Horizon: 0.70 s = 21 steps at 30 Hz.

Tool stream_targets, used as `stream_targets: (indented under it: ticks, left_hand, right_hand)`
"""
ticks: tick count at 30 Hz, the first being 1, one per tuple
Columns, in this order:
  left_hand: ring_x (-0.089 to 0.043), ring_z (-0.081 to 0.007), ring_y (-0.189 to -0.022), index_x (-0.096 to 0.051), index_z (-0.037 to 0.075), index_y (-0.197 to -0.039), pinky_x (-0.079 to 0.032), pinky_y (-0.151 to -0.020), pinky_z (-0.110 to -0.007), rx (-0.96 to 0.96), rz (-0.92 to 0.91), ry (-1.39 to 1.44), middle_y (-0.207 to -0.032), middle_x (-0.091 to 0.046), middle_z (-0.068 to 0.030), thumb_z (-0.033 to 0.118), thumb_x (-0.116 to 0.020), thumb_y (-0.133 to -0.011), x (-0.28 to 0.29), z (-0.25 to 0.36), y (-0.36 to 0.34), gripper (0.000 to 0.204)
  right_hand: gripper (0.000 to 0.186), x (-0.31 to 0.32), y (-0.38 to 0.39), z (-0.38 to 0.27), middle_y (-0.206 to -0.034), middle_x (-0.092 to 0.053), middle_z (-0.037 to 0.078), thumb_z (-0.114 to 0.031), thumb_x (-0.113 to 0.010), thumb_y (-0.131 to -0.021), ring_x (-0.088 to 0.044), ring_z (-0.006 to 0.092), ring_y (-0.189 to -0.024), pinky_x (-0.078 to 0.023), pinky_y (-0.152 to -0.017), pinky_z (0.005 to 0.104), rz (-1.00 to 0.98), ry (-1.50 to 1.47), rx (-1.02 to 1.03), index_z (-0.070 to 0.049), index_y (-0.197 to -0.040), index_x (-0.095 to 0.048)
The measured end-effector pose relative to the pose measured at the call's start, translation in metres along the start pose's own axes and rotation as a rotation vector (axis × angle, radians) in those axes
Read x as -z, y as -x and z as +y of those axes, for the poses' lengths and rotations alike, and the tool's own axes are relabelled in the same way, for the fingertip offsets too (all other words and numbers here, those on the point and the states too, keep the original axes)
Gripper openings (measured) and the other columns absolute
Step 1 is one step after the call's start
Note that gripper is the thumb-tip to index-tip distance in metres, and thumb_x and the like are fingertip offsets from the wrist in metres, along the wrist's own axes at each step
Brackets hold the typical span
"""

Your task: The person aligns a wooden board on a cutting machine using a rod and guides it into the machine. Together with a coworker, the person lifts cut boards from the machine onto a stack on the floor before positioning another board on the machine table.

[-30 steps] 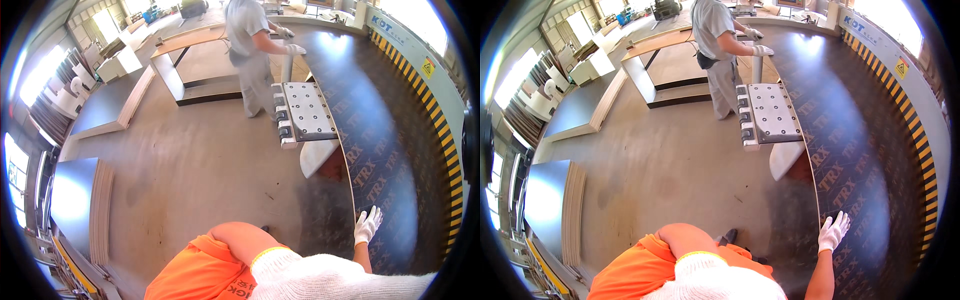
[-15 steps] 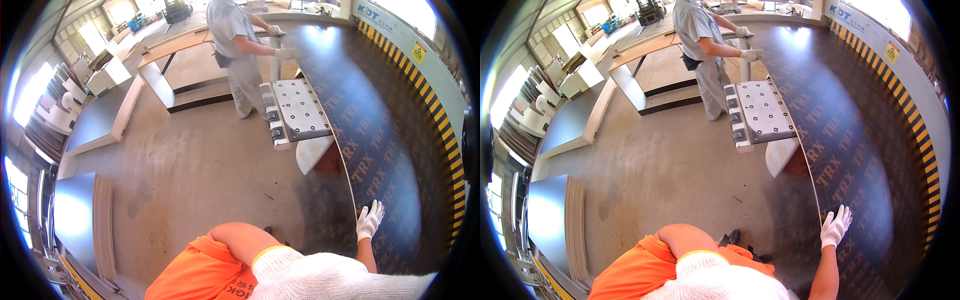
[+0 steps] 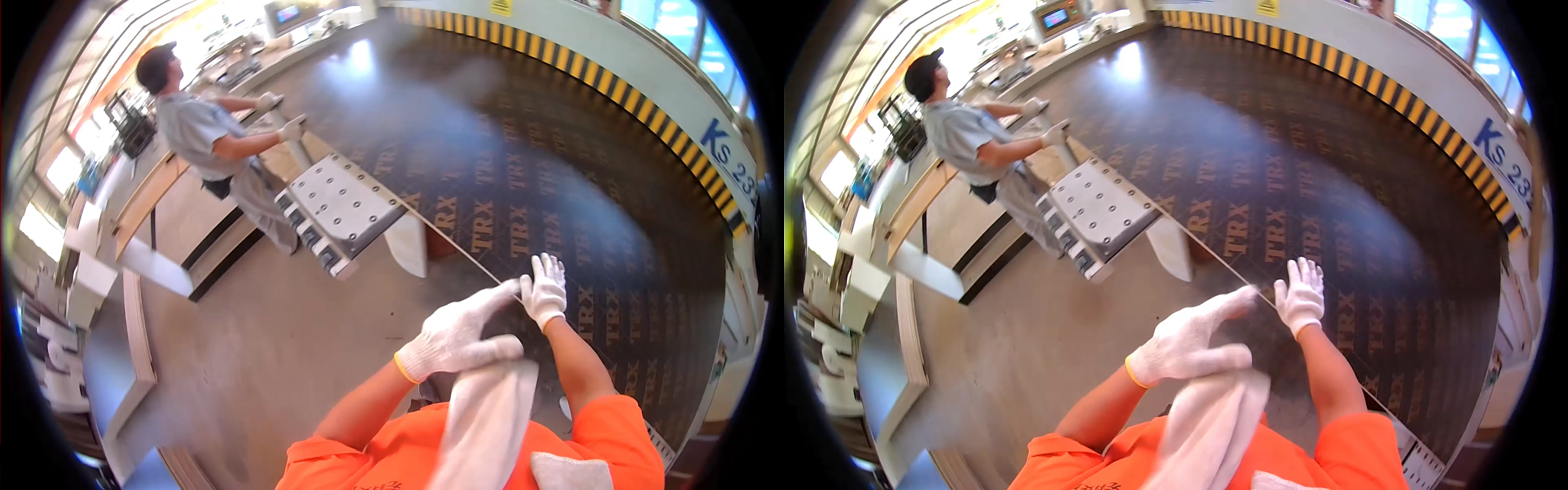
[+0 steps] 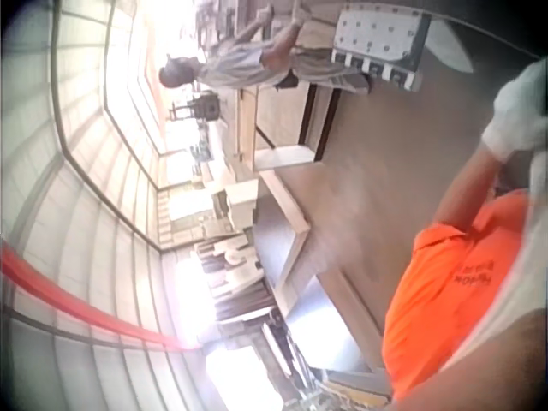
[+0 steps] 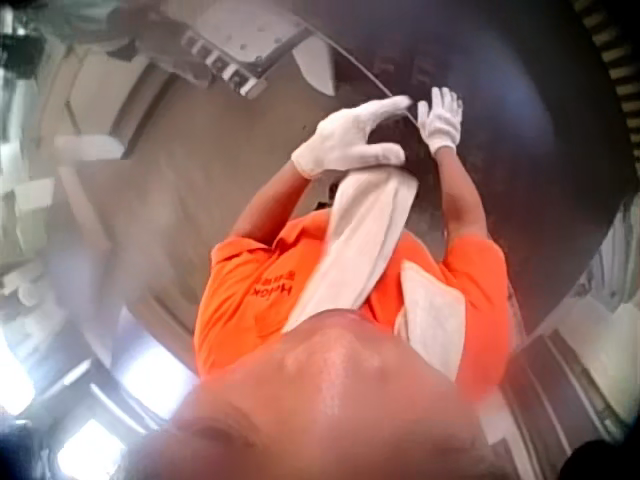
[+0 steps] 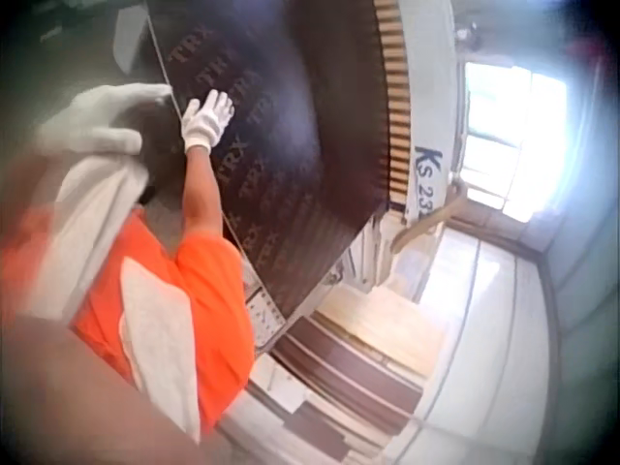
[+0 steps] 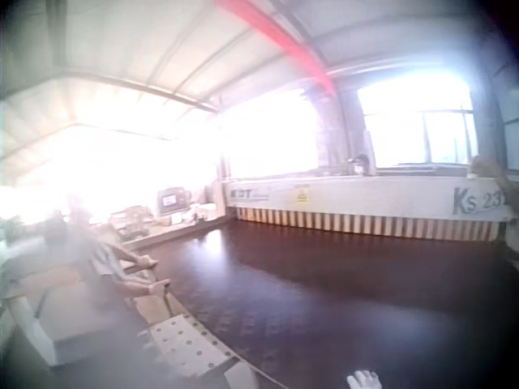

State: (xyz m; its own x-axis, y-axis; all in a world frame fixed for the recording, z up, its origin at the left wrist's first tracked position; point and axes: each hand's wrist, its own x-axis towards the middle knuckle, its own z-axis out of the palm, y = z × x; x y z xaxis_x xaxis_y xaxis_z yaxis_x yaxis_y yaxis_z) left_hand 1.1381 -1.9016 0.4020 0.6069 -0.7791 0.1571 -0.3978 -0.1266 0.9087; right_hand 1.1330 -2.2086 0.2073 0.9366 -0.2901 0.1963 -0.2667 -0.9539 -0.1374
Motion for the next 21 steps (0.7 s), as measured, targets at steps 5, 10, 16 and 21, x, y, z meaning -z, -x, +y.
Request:
stream_targets:
  ticks: [5, 10, 16, 21]
  left_hand:
    - [-0.065, -0.0403, -0.124, -0.049, 0.012, -0.155, -0.055, -0.102, -0.048, 0.342, -0.135, -0.419, -0.141, -0.064, -0.0198, 0.057, -0.069, -0.093, -0.047, -0.094, 0.03, 0.079]
    - [-0.066, -0.0374, -0.126, -0.048, 0.013, -0.157, -0.054, -0.104, -0.044, 0.54, -0.264, -0.441, -0.142, -0.066, -0.018, 0.056, -0.068, -0.094, -0.058, -0.134, 0.035, 0.079]
    - [-0.065, -0.034, -0.13, -0.048, 0.016, -0.159, -0.052, -0.108, -0.043, 0.666, -0.129, -0.061, -0.142, -0.068, -0.015, 0.058, -0.068, -0.094, -0.063, -0.162, 0.021, 0.08]
    - [-0.067, -0.032, -0.129, -0.05, 0.015, -0.158, -0.052, -0.108, -0.042, 0.677, -0.092, -0.111, -0.141, -0.07, -0.0148, 0.057, -0.068, -0.094, -0.064, -0.171, 0.02, 0.078]
  right_hand:
    - [0.09, 0.004, 0.014, -0.013, -0.173, -0.026, 0.024, -0.062, -0.048, -0.103, -0.018, 0.0405, -0.163, -0.008, -0.134, 0.0499, -0.174, 0.06, 0.017, 0.003, -0.163, -0.032]
    - [0.104, 0.015, 0.018, -0.013, -0.174, -0.023, 0.024, -0.073, -0.049, -0.098, -0.014, 0.0399, -0.163, -0.006, -0.133, 0.05, -0.2, 0.07, 0.047, 0.003, -0.165, -0.029]
    - [0.107, 0.019, 0.018, -0.019, -0.175, -0.02, 0.024, -0.076, -0.049, -0.096, -0.011, 0.0383, -0.164, -0.004, -0.134, 0.0492, -0.259, 0.089, 0.047, 0.002, -0.166, -0.027]
    - [0.106, 0.013, 0.014, -0.019, -0.174, -0.021, 0.024, -0.075, -0.05, -0.096, -0.012, 0.0388, -0.164, -0.005, -0.134, 0.0498, -0.231, 0.076, 0.036, 0.003, -0.165, -0.028]
